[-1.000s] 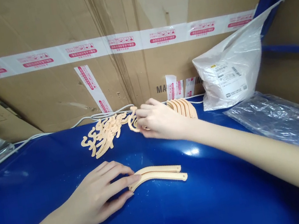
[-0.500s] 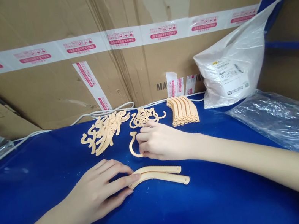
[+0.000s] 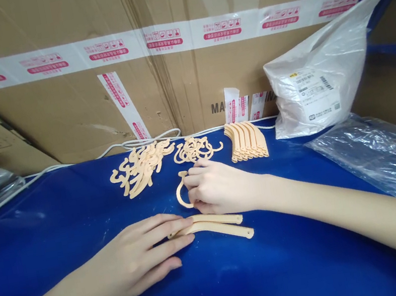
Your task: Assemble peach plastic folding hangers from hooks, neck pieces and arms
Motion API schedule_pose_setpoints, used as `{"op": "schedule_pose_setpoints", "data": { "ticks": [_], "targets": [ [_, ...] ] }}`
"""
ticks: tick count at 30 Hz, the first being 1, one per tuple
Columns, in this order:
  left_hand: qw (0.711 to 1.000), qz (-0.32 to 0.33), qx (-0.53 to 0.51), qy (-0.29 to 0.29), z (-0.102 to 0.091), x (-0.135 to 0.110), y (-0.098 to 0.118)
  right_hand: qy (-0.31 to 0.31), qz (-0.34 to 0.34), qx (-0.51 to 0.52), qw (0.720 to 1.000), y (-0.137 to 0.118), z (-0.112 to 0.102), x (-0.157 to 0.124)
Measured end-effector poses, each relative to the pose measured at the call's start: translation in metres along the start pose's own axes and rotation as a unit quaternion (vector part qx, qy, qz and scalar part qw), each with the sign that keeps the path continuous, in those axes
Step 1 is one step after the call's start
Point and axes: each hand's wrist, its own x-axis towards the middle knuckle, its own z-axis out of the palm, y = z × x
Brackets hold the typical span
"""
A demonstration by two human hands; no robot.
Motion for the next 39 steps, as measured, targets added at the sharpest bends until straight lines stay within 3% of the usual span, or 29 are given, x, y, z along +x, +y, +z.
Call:
{"op": "schedule_pose_setpoints", "data": {
  "ticks": [5, 10, 21, 39],
  "targets": [
    [0.998, 0.019, 0.051, 0.032, 0.004, -0.003, 0.003, -0.002, -0.003, 0.004, 1.0, -0.002, 0.002, 0.0],
    [0.994, 0.031, 0.1, 0.027, 0.006, -0.004, 0.008, 0.008, -0.004, 0.0, 1.0, -0.002, 0.002, 0.0],
    [0.992, 0.037, 0.115, 0.037, 0.005, -0.004, 0.009, 0.038, -0.009, -0.024, 0.999, -0.005, 0.01, 0.0],
    [0.994, 0.045, 0.098, -0.027, -0.005, -0.002, 0.011, 0.039, -0.003, -0.021, 0.999, -0.005, 0.016, 0.0]
  ]
}}
